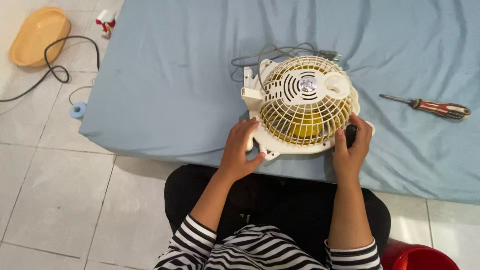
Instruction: The person uses a screwdriver to remove screws from the base and cage of a small electric fan. They loosen multiple screws around the fan's perimeter and remove a central cap, then continue unscrewing additional fasteners on the base.
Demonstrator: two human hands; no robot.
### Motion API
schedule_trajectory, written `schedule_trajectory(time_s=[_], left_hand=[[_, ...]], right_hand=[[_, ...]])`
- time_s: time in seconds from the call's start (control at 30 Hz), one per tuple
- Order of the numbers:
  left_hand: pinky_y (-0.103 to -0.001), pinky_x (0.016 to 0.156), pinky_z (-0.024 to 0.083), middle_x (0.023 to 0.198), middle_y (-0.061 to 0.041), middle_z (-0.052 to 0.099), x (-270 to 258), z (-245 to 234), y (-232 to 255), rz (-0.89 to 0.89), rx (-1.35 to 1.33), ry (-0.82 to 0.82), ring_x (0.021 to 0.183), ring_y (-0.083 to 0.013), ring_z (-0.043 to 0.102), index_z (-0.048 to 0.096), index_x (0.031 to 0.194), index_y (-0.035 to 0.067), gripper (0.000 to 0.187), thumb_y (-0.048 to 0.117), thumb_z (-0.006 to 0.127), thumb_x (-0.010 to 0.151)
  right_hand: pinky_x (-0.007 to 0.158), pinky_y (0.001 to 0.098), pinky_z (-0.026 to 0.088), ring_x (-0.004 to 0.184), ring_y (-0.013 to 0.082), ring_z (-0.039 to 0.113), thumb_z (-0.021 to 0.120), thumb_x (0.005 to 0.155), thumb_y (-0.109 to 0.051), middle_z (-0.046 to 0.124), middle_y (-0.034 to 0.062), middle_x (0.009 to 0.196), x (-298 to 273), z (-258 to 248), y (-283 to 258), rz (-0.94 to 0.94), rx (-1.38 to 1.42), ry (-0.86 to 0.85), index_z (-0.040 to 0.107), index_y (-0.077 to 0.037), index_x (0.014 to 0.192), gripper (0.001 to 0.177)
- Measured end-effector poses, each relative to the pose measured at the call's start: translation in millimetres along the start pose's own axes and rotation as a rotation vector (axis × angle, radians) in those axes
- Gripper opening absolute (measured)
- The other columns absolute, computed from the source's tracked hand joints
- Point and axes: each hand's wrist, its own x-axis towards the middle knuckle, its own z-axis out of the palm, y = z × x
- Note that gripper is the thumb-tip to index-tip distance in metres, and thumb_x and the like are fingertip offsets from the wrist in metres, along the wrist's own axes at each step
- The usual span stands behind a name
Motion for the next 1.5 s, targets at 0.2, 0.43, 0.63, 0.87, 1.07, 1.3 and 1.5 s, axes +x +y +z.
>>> schedule_trajectory(time_s=[0.2,0.43,0.63,0.87,1.07,1.3,1.5], left_hand=[[-0.044,0.107,0.050,0.138,-0.011,0.059,-24.6,8.0,-13.5,-0.062,-0.207,0.070,0.128,-0.0313,0.059,0.044,0.147,0.012,0.092,0.028,0.093,0.071],[-0.043,0.110,0.051,0.139,-0.012,0.060,-26.2,1.0,-20.1,-0.091,-0.279,0.020,0.129,-0.0314,0.062,0.047,0.147,0.010,0.092,0.026,0.094,0.069],[-0.043,0.111,0.051,0.138,-0.014,0.062,-22.4,-3.9,-23.3,-0.098,-0.368,-0.015,0.128,-0.0317,0.063,0.052,0.142,0.008,0.088,0.028,0.095,0.068],[-0.041,0.106,0.053,0.135,-0.015,0.064,-22.7,-3.8,-24.0,-0.114,-0.327,-0.022,0.123,-0.0315,0.066,0.055,0.139,0.006,0.083,0.031,0.092,0.070],[-0.042,0.105,0.054,0.132,-0.015,0.065,-22.3,-3.1,-23.4,-0.094,-0.324,-0.013,0.121,-0.0317,0.067,0.056,0.139,0.006,0.081,0.034,0.091,0.071],[-0.043,0.106,0.054,0.137,-0.016,0.065,-29.0,2.1,-31.0,-0.066,-0.293,0.022,0.124,-0.0331,0.067,0.055,0.142,0.006,0.085,0.040,0.091,0.073],[-0.051,0.119,0.045,0.152,-0.016,0.051,-39.0,18.4,-31.5,0.007,-0.150,0.137,0.144,-0.0325,0.050,0.046,0.151,0.008,0.088,0.053,0.081,0.083]], right_hand=[[0.115,0.0383,0.043,0.129,0.0272,0.054,0.058,0.103,-0.004,0.056,0.0146,0.134,-2.7,-2.8,4.3,-0.017,0.003,-0.004,0.060,-0.001,0.139,0.037],[0.054,0.0218,0.034,0.068,0.0108,0.044,0.054,0.103,-0.010,0.056,0.0066,0.122,-11.6,-10.7,-2.2,0.238,0.551,0.113,0.060,-0.003,0.138,0.037],[0.054,0.0227,0.039,0.081,0.0142,0.054,0.068,0.099,-0.021,0.055,0.0063,0.113,-31.6,-15.2,-49.1,0.280,1.221,-0.013,0.056,-0.002,0.145,0.052],[0.074,0.0262,0.052,0.087,0.0166,0.062,0.080,0.097,-0.032,0.064,0.0085,0.105,-24.1,-1.3,-82.6,-0.149,0.776,-0.132,0.062,-0.004,0.142,0.056],[0.089,0.0337,0.060,0.098,0.0232,0.071,0.078,0.100,-0.023,0.070,0.0173,0.109,-39.1,23.6,-76.4,-0.134,0.565,-0.201,0.061,0.001,0.138,0.048],[0.087,0.0384,0.063,0.095,0.0245,0.073,0.075,0.100,-0.024,0.071,0.0178,0.115,-48.9,30.4,-63.9,-0.079,0.746,-0.091,0.058,-0.001,0.141,0.050],[0.090,0.0426,0.063,0.100,0.0294,0.073,0.076,0.103,-0.021,0.070,0.0196,0.117,-49.3,31.6,-66.6,-0.114,0.737,-0.011,0.056,-0.002,0.143,0.049]])
